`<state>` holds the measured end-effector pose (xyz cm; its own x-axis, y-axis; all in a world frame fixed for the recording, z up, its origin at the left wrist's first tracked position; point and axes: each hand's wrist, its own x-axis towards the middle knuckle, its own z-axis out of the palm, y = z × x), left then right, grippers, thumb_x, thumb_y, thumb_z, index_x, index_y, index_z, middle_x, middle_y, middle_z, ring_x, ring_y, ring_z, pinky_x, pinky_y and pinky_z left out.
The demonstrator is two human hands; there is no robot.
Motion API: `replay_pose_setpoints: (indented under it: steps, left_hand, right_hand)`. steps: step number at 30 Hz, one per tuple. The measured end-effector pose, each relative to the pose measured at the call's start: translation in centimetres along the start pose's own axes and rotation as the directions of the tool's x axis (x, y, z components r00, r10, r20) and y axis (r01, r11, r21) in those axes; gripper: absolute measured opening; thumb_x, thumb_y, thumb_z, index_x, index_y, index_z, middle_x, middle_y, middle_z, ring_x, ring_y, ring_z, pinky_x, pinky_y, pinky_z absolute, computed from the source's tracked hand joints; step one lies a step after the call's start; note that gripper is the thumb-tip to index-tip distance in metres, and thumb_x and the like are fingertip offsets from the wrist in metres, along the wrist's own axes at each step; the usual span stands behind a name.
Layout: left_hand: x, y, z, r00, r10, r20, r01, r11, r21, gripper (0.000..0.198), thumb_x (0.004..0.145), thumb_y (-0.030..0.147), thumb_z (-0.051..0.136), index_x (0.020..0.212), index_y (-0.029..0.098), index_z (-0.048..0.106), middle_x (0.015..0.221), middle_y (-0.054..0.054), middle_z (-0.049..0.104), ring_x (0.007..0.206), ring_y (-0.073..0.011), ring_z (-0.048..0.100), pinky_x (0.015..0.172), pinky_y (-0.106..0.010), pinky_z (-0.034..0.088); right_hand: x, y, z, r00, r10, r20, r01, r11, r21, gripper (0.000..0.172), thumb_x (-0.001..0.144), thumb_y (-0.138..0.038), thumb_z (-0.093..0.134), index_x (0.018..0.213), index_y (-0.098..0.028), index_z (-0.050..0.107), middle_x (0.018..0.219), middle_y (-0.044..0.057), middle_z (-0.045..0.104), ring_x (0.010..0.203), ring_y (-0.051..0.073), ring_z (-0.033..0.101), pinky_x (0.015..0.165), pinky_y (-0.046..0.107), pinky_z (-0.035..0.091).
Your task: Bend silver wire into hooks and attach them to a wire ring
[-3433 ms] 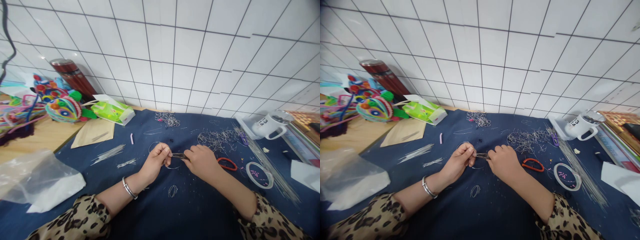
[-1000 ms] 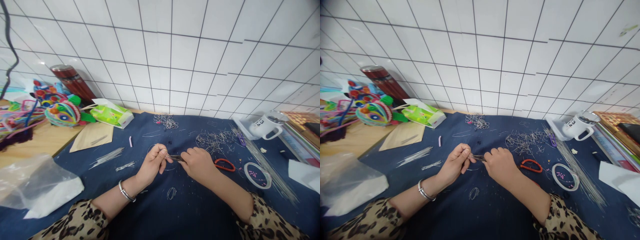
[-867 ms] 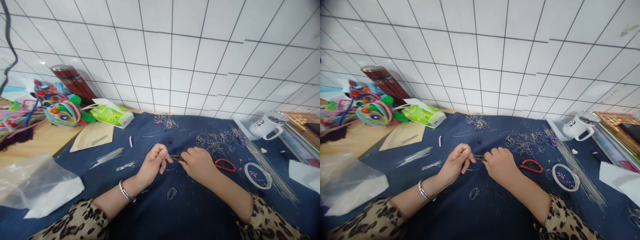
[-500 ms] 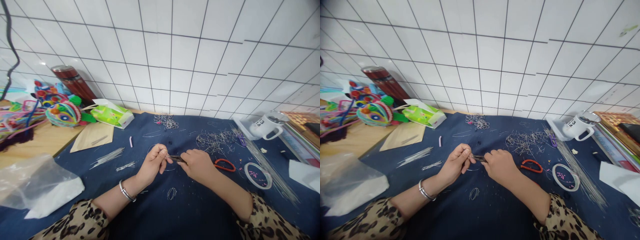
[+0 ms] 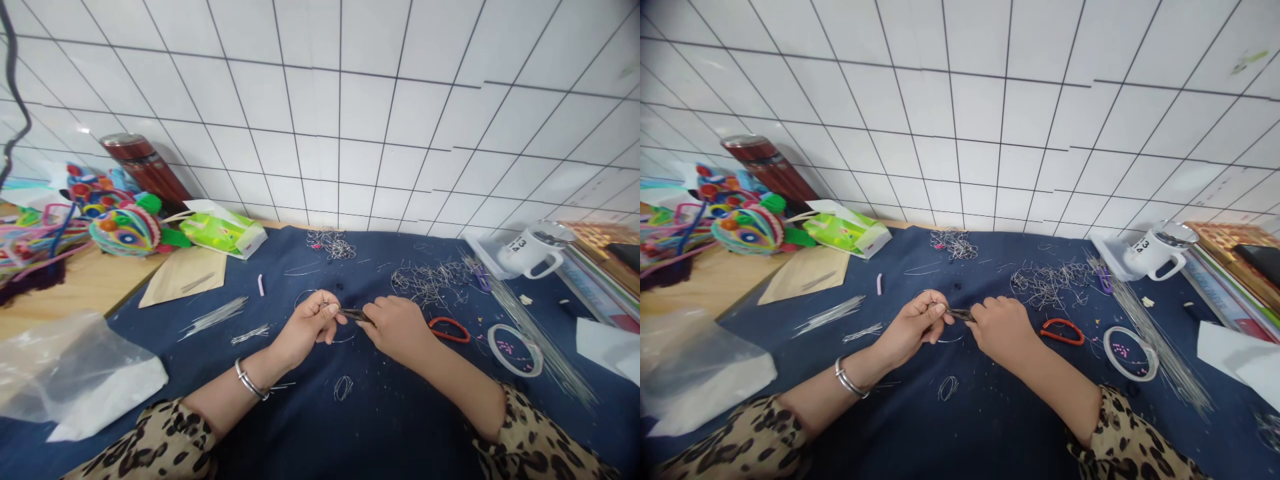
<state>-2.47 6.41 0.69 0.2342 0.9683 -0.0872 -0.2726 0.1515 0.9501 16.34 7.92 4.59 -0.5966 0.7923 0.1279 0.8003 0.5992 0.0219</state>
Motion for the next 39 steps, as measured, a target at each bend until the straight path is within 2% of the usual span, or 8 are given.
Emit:
replay_pose_setpoints:
  steps: [5, 9, 16, 22, 30, 34, 39]
  left_hand:
    - [-0.1, 0.2, 0.1, 0.999, 0.0, 0.04, 0.002, 0.999, -0.05, 0.017, 0.084, 0.033, 0.051, 0.084, 0.016, 0.048, 0.077, -0.004, 0.063, 0.044, -0.0059, 0.048, 0.04, -0.017, 0.025]
    - [0.0, 0.0, -0.1, 0.999, 0.038, -0.012, -0.038, 0.999, -0.004, 0.016, 0.083, 0.031, 0.053, 0.081, 0.016, 0.052, 0.061, 0.001, 0.056, 0.047, -0.007, 0.045, 0.044, -0.018, 0.03]
    - [0.3, -0.5, -0.5, 0.994, 0.078, -0.082, -0.073, 0.995, 0.07, 0.015, 0.079, 0.03, 0.058, 0.079, 0.015, 0.056, 0.051, 0.004, 0.047, 0.044, -0.0054, 0.036, 0.042, -0.018, 0.023]
    - [0.3, -0.7, -0.5, 0.994, 0.075, -0.082, -0.069, 0.995, 0.074, 0.014, 0.079, 0.029, 0.059, 0.08, 0.015, 0.057, 0.054, 0.003, 0.049, 0.045, -0.0058, 0.038, 0.042, -0.018, 0.022]
    - [0.1, -0.1, -0.2, 0.994, 0.103, -0.029, -0.105, 0.991, -0.079, 0.011, 0.083, 0.026, 0.055, 0.084, 0.015, 0.054, 0.054, 0.003, 0.049, 0.045, -0.0054, 0.035, 0.043, -0.019, 0.021]
    - [0.0, -0.1, -0.1, 0.997, 0.08, 0.013, -0.079, 0.995, -0.064, 0.013, 0.085, 0.028, 0.051, 0.084, 0.015, 0.054, 0.053, 0.003, 0.05, 0.044, -0.0054, 0.034, 0.044, -0.019, 0.021]
    - [0.0, -0.3, -0.2, 0.997, 0.081, -0.005, -0.081, 0.997, -0.014, 0.014, 0.086, 0.029, 0.049, 0.082, 0.016, 0.053, 0.051, 0.004, 0.049, 0.044, -0.0054, 0.035, 0.044, -0.019, 0.022]
  right_hand:
    - [0.0, 0.0, -0.1, 1.0, 0.009, -0.01, -0.009, 1.0, -0.011, 0.023, 0.085, -0.038, 0.046, 0.078, -0.02, 0.058, 0.072, 0.003, 0.058, 0.071, 0.016, 0.052, 0.063, 0.028, 0.03]
    - [-0.1, 0.1, -0.1, 1.0, 0.01, -0.013, -0.011, 1.0, -0.018, 0.022, 0.085, -0.037, 0.046, 0.079, -0.02, 0.058, 0.072, 0.003, 0.058, 0.071, 0.016, 0.052, 0.063, 0.028, 0.03]
    - [0.0, 0.2, 0.3, 1.0, 0.002, -0.027, -0.003, 1.0, -0.019, 0.022, 0.084, -0.039, 0.046, 0.078, -0.021, 0.057, 0.072, 0.002, 0.057, 0.07, 0.016, 0.051, 0.063, 0.028, 0.029]
    - [0.0, 0.3, 0.2, 0.999, 0.006, -0.044, -0.006, 1.0, -0.012, 0.021, 0.084, -0.038, 0.046, 0.077, -0.021, 0.056, 0.072, 0.002, 0.055, 0.071, 0.016, 0.049, 0.064, 0.028, 0.029]
    - [0.1, 0.8, -0.7, 0.998, 0.015, -0.068, -0.017, 1.0, -0.025, 0.02, 0.084, -0.037, 0.046, 0.077, -0.021, 0.055, 0.071, 0.001, 0.054, 0.071, 0.015, 0.047, 0.065, 0.028, 0.027]
    - [0.1, 0.7, -0.7, 0.998, 0.006, -0.065, -0.007, 1.0, -0.027, 0.021, 0.085, -0.037, 0.046, 0.076, -0.02, 0.055, 0.071, 0.002, 0.054, 0.071, 0.015, 0.046, 0.065, 0.028, 0.026]
    - [0.1, 0.7, -0.6, 0.999, 0.005, -0.054, -0.006, 1.0, -0.025, 0.021, 0.085, -0.037, 0.045, 0.077, -0.02, 0.056, 0.072, 0.002, 0.054, 0.071, 0.015, 0.046, 0.065, 0.029, 0.025]
